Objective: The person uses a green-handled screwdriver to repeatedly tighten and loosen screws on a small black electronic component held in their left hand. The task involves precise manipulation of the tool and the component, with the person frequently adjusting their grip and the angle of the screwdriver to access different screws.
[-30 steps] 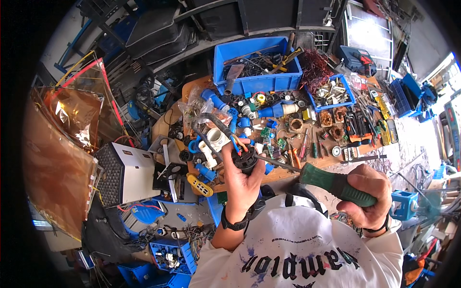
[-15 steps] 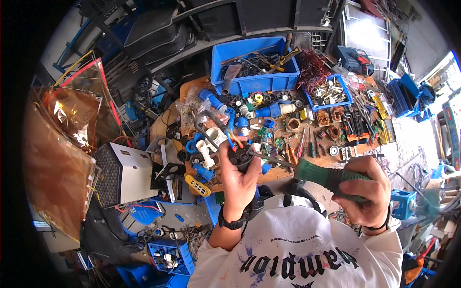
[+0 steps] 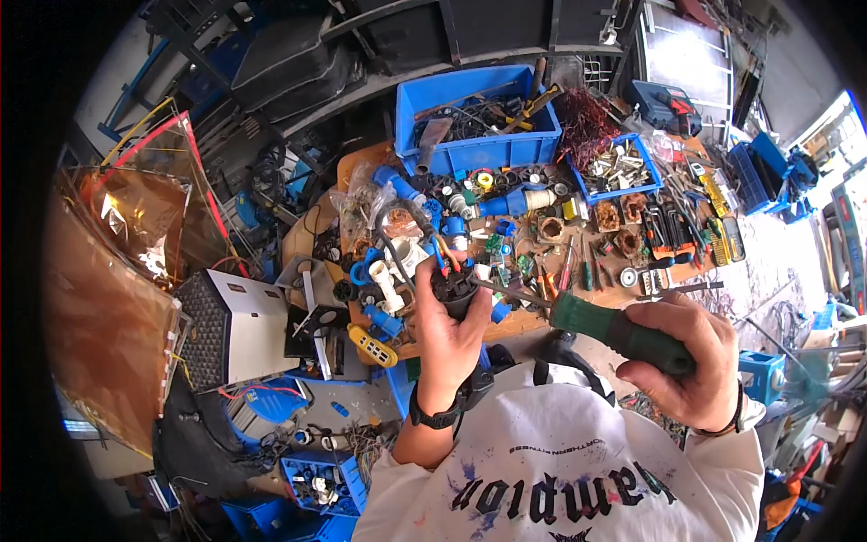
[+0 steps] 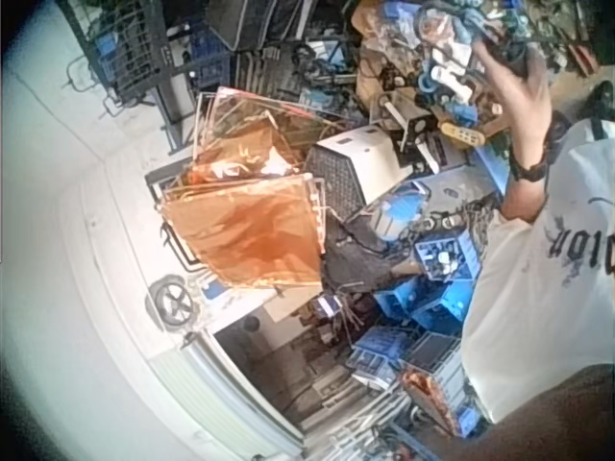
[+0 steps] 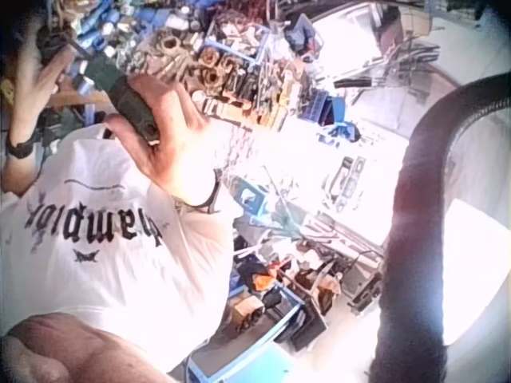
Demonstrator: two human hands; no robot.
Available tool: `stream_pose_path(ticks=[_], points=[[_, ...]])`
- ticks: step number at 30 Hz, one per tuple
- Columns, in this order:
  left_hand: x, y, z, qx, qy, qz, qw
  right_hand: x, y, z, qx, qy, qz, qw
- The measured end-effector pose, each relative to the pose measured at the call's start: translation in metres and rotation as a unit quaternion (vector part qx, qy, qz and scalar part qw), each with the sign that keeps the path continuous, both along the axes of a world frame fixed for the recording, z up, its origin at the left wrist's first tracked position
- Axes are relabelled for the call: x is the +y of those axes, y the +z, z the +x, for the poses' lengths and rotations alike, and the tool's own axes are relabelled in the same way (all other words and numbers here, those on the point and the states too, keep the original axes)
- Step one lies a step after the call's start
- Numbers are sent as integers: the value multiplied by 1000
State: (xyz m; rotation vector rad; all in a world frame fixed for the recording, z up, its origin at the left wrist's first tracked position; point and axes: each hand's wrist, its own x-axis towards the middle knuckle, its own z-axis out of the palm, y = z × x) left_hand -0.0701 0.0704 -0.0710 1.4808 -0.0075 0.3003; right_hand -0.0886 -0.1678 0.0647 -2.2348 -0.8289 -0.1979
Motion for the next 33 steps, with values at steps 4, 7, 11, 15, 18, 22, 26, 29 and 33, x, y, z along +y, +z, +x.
stream_pose_path(ticks=[4,7,11,15,18,22,26,29,33], points=[[-3,5,-4,20,2,-6,1000,3,2,2,-13,14,18,1000],[-2,7,-4,10,0,-11,1000,4,4,3,-20,26,2,999],[13,19,-5,-12,-84,-144,986,5,-3,3,-2,12,17,1000],[30,18,-3,-6,-108,-186,977,7,-12,-1,43,9,14,999],[29,14,-3,-57,-93,-122,987,8,-13,-5,82,7,10,997],[27,13,-4,-63,-92,-151,982,10,-13,-6,111,10,14,994],[20,16,-5,-47,-67,-228,970,12,-17,-6,139,6,20,990],[26,11,-6,-72,-73,-218,971,13,-20,-6,191,11,30,981],[27,14,-4,-93,-47,-196,975,17,-21,-6,228,23,33,973]])
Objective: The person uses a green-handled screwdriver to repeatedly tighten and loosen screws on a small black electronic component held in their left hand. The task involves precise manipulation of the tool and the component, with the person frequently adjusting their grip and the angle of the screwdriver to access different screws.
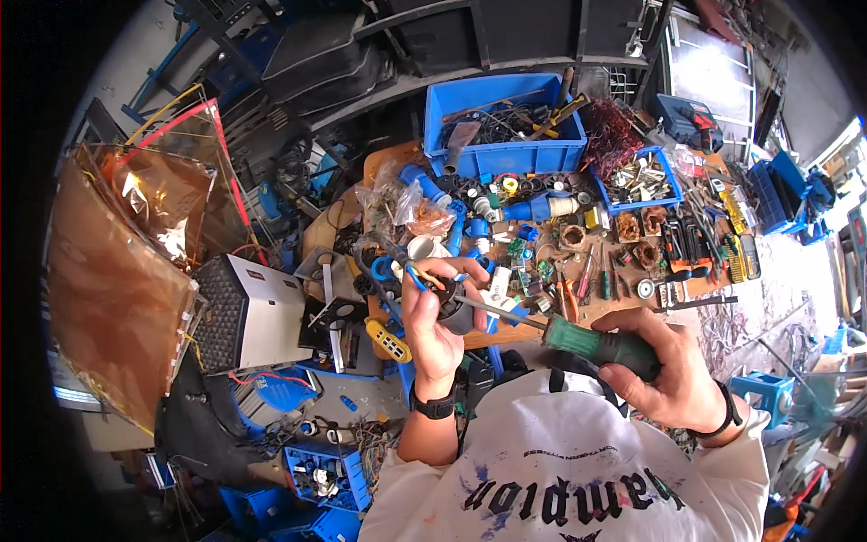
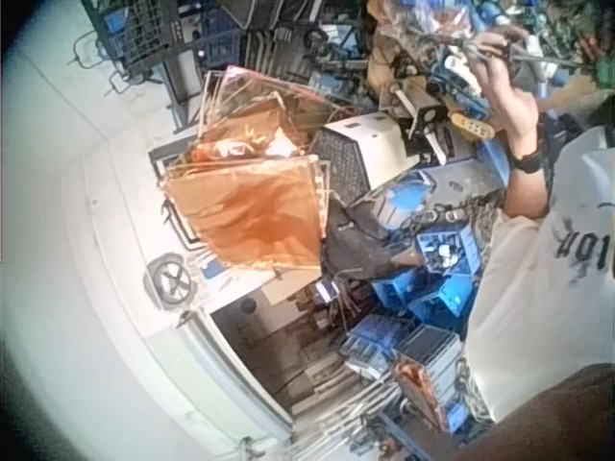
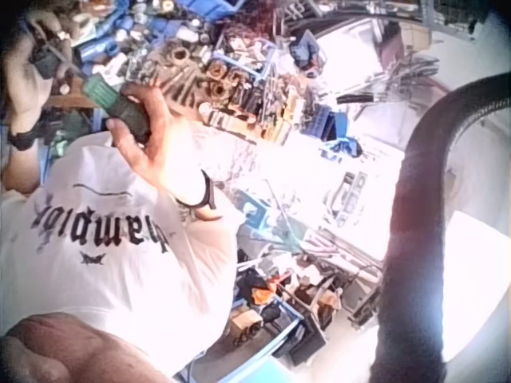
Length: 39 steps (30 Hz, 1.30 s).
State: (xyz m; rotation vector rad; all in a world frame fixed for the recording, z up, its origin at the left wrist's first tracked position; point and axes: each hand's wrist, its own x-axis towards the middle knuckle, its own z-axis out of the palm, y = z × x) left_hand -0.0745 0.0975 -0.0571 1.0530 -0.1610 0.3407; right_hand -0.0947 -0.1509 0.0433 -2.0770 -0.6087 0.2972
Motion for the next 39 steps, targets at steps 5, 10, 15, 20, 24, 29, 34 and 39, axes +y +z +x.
stream_pose_path(ticks=[5,10,15,20,24,29,34,39], points=[[-1,-4,-2,44,80,42,995,2,-3,-1,39,22,13,999],[-3,-6,0,51,124,90,987,3,2,0,140,33,20,989],[-4,-16,6,21,125,121,985,0,2,3,324,37,76,942],[-5,-19,9,15,135,140,981,1,3,3,474,-3,151,867],[-8,-18,12,1,137,141,981,3,1,5,412,13,132,901],[-9,-19,13,15,140,155,978,3,-2,11,303,21,96,948],[-6,-20,16,12,144,173,974,7,3,24,428,4,111,897],[-5,-20,16,26,149,179,972,11,1,27,429,-2,106,897]])
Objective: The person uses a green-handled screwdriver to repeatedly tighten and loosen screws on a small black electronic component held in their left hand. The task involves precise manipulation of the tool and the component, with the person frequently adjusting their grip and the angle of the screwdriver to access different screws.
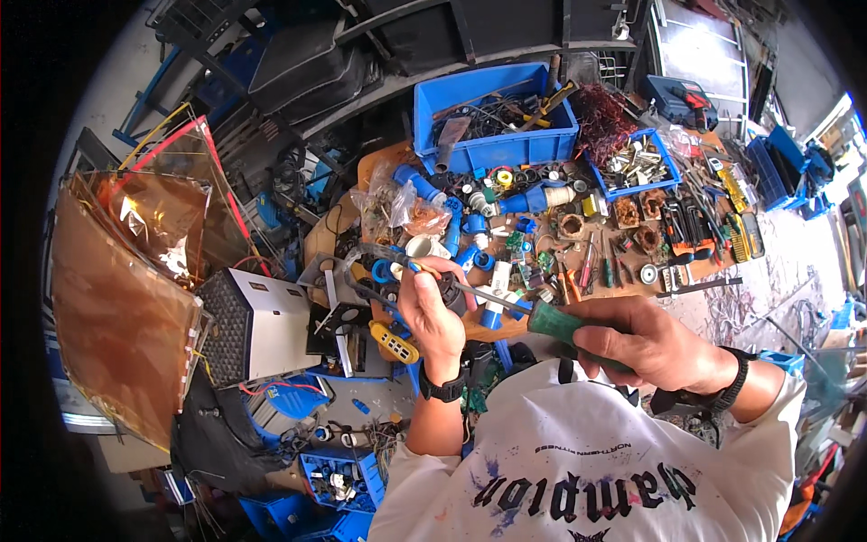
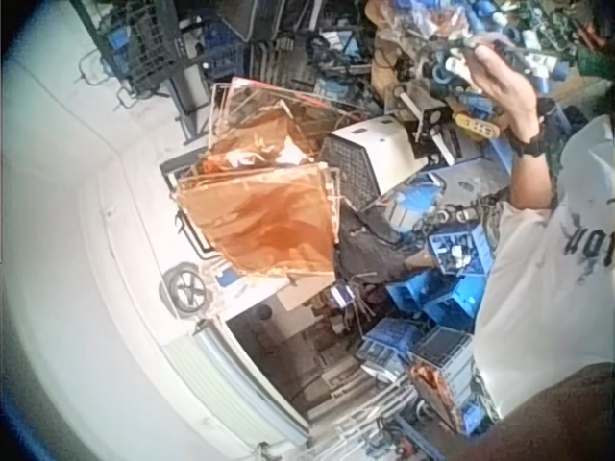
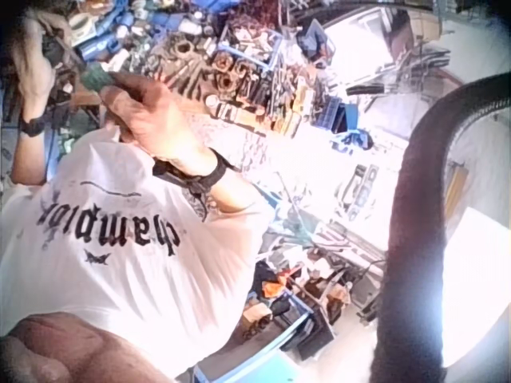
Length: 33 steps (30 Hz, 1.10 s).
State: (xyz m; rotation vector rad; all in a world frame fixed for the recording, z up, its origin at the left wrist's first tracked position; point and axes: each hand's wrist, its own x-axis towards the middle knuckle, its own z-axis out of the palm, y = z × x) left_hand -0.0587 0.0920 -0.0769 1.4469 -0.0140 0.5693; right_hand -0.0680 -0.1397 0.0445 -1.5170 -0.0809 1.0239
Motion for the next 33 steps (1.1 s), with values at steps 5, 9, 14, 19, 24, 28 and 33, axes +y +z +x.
stream_pose_path(ticks=[5,9,14,19,24,28,33], points=[[3,-3,4,-1,-2,-8,1000,5,-17,-9,-296,10,-67,953],[4,-7,8,16,-1,5,1000,9,-16,-7,-469,38,-132,873],[1,-6,8,20,-37,-121,992,9,9,-5,-509,100,-213,828],[-2,14,9,84,-56,-261,960,11,11,-3,-571,92,-210,788],[-3,24,9,95,-90,-283,950,7,15,-2,-559,51,-161,812],[2,26,7,106,-124,-332,929,1,18,-5,-543,28,-147,826],[2,29,6,108,-157,-348,918,-6,20,-4,-500,7,-164,851]])
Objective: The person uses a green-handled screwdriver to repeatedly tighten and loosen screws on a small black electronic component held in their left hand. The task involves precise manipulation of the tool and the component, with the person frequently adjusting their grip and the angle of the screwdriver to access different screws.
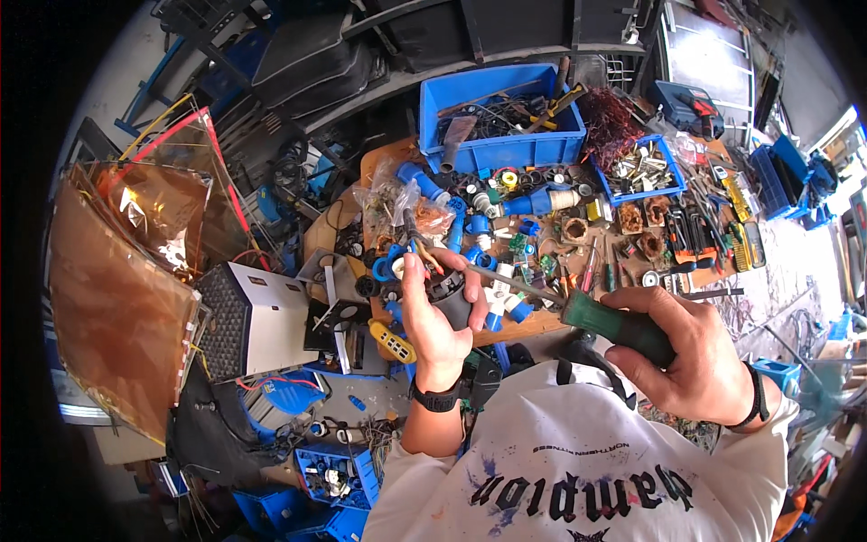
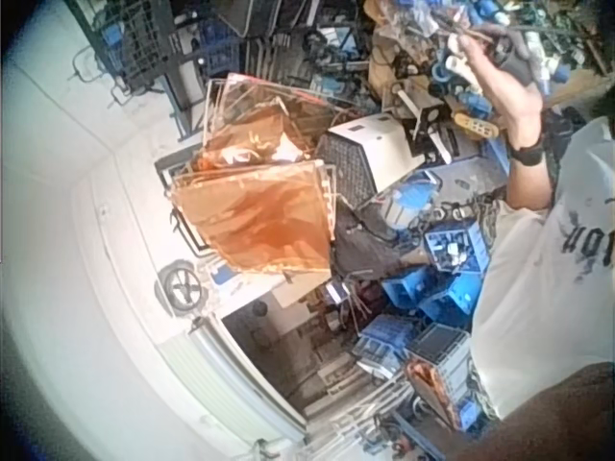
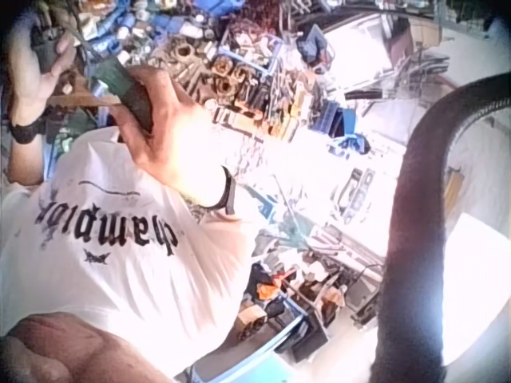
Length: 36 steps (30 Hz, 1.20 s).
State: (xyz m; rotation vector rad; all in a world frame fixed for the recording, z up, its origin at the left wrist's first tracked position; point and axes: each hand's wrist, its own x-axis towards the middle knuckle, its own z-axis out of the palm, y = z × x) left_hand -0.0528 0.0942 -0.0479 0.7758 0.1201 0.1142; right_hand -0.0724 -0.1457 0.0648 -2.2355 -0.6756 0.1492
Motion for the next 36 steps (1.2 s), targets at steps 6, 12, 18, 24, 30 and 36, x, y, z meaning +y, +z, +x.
stream_pose_path(ticks=[6,12,18,24,30,36], points=[[6,-8,-2,-62,-36,34,997,-8,-14,4,-22,24,22,999],[16,-10,-8,-128,-76,110,983,-19,-11,1,18,15,11,1000],[21,-14,-15,-142,-102,129,976,-23,-13,1,44,22,15,999],[24,-16,-18,-124,-116,57,984,-24,-20,-1,55,2,32,998],[27,-19,-19,-116,-153,-57,980,-27,-29,-1,65,-12,38,997],[33,-28,-17,-133,-210,-154,956,-25,-33,-2,87,-36,48,994]])
